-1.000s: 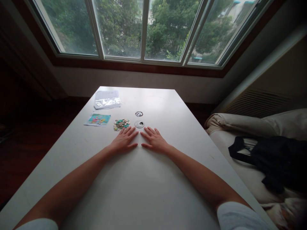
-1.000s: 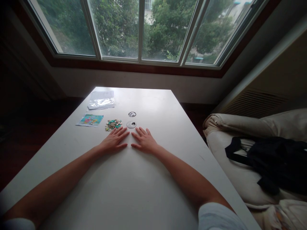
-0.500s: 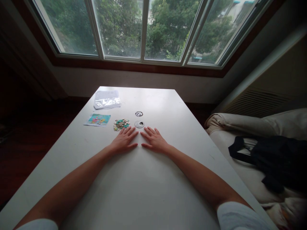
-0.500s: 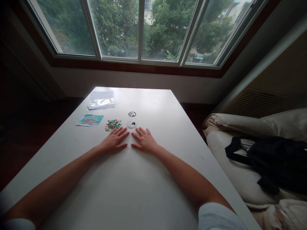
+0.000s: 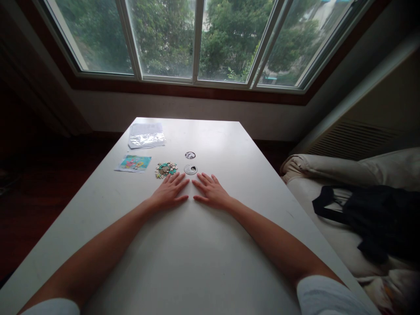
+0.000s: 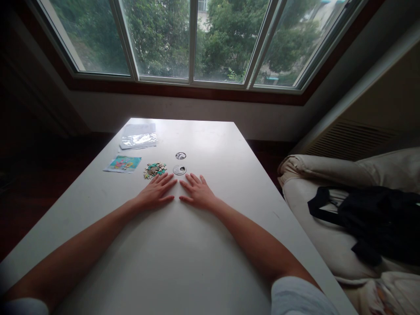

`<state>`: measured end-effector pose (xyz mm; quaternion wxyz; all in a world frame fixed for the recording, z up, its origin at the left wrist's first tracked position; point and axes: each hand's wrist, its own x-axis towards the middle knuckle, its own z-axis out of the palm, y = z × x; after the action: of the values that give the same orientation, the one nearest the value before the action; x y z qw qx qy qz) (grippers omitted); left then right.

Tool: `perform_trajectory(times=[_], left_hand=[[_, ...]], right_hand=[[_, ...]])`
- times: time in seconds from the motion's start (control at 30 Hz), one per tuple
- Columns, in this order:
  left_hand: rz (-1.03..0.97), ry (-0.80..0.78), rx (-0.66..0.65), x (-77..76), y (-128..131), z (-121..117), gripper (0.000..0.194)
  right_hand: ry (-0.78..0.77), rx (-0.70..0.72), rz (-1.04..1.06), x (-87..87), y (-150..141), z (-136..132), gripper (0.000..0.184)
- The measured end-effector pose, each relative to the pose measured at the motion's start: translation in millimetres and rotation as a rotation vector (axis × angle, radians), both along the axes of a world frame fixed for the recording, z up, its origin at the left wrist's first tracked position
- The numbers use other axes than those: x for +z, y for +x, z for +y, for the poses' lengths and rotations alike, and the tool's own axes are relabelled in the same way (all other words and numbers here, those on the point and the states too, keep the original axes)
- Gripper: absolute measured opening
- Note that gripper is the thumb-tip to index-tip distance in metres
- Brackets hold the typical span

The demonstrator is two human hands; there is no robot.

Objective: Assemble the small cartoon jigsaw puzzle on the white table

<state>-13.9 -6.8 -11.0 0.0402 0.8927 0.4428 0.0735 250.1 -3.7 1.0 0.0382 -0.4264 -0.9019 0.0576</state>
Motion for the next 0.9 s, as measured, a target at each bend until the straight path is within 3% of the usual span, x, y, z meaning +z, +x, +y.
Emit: perform_trajectory(times=[0.9], left_hand=[[-0.012,-0.018,-0.004,0.9,0.7,-0.2,0.073]], right_hand=[[-0.009,-0.007,-0.006,0.1,0.2,0.4,0.077]])
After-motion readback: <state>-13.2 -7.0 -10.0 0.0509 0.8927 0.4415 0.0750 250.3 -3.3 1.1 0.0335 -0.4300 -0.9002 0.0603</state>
